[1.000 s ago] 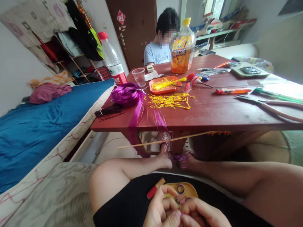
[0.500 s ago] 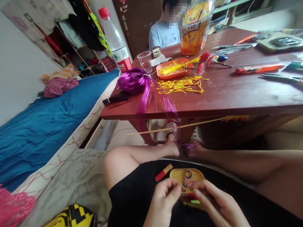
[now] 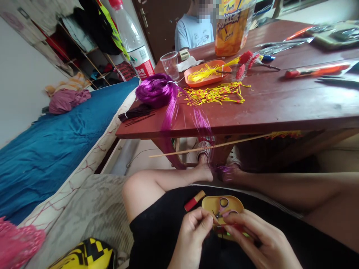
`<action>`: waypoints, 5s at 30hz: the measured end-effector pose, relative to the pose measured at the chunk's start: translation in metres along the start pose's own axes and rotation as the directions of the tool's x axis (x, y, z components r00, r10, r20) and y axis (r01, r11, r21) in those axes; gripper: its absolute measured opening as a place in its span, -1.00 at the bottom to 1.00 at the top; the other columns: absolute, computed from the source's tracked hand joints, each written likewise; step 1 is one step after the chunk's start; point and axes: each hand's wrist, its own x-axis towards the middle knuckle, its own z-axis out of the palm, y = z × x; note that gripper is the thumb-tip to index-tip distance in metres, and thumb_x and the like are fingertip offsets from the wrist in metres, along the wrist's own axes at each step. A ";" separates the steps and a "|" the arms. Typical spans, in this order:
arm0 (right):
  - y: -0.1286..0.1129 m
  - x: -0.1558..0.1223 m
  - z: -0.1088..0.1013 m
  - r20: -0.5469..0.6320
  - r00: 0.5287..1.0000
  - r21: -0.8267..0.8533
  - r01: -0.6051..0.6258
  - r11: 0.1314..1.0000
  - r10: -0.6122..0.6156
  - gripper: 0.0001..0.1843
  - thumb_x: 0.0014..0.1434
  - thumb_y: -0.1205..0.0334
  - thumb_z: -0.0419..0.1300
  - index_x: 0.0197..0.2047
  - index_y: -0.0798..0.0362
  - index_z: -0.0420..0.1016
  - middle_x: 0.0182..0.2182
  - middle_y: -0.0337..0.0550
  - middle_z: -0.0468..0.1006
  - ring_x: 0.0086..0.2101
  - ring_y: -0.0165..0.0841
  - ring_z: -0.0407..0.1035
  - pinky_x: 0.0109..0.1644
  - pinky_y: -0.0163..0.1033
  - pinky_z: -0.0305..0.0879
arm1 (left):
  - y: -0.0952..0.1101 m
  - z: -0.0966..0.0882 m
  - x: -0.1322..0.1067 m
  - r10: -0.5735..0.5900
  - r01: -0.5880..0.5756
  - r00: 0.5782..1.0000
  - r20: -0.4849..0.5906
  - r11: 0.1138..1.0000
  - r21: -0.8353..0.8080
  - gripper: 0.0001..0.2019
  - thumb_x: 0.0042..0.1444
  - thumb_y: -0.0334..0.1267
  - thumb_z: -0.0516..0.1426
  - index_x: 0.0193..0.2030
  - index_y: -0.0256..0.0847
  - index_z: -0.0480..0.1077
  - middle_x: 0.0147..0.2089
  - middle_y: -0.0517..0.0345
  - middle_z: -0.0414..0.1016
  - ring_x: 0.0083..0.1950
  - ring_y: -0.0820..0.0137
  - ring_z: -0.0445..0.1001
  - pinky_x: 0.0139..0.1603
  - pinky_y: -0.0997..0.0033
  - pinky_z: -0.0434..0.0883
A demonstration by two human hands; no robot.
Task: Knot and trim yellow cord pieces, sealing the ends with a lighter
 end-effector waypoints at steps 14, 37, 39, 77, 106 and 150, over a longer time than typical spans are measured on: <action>-0.009 0.005 -0.009 0.147 0.977 -0.135 0.175 0.975 -0.155 -0.85 0.11 0.26 0.13 -0.21 -0.02 0.45 -0.36 -0.13 0.51 -0.35 -0.31 0.45 -0.29 -0.37 0.40 | 0.009 0.002 -0.003 0.138 -0.120 0.987 -0.077 0.971 0.205 -0.69 0.01 -0.02 0.15 -0.50 -0.25 0.39 -0.52 0.22 0.20 -0.45 0.43 0.14 -0.38 0.46 0.13; 0.001 -0.002 0.003 0.019 0.998 -0.152 0.055 0.987 -0.053 -0.86 0.09 0.14 0.17 -0.40 -0.04 0.53 -0.53 -0.18 0.54 -0.51 -0.34 0.45 -0.42 -0.37 0.37 | 0.007 0.002 -0.003 0.298 -0.255 0.954 -0.039 0.870 0.422 -0.70 0.09 -0.05 0.09 -0.50 -0.22 0.40 -0.47 0.17 0.22 -0.40 0.38 0.23 -0.37 0.43 0.15; 0.003 -0.002 0.003 0.032 0.997 -0.170 0.070 0.983 -0.066 -0.84 0.11 0.13 0.15 -0.39 -0.03 0.51 -0.53 -0.17 0.53 -0.52 -0.34 0.45 -0.43 -0.37 0.37 | 0.007 0.002 -0.003 0.297 -0.253 0.954 -0.036 0.864 0.436 -0.70 0.09 -0.05 0.08 -0.50 -0.23 0.39 -0.47 0.18 0.21 -0.41 0.39 0.22 -0.38 0.44 0.15; 0.004 0.004 -0.002 0.146 0.961 -0.341 0.271 0.900 -0.234 -0.85 0.23 0.27 -0.01 -0.35 -0.03 0.35 -0.45 -0.20 0.47 -0.42 -0.34 0.38 -0.34 -0.29 0.35 | 0.014 0.005 -0.006 0.397 -0.347 0.914 0.082 0.660 0.667 -0.75 0.20 -0.22 -0.03 -0.48 -0.22 0.27 -0.41 0.17 0.25 -0.36 0.41 0.31 -0.32 0.47 0.25; 0.011 0.009 -0.008 0.153 0.869 -0.443 0.486 0.753 -0.471 -0.91 0.12 0.31 0.15 -0.25 0.01 0.38 -0.54 -0.27 0.46 -0.48 -0.36 0.37 -0.31 -0.24 0.33 | 0.015 0.005 -0.012 0.557 -0.462 0.816 0.155 0.465 0.755 -0.87 0.16 -0.38 0.02 -0.37 -0.22 0.37 -0.38 0.13 0.40 -0.35 0.43 0.43 -0.34 0.51 0.37; 0.007 0.007 -0.009 0.105 0.805 -0.454 0.562 0.692 -0.585 -0.92 0.13 0.23 0.14 -0.38 -0.02 0.42 -0.54 -0.27 0.52 -0.43 -0.36 0.42 -0.30 -0.31 0.39 | 0.018 0.008 -0.016 0.555 -0.466 0.775 0.304 0.177 0.867 -0.83 0.13 -0.38 0.03 -0.46 -0.21 0.33 -0.46 0.15 0.44 -0.35 0.36 0.40 -0.29 0.36 0.21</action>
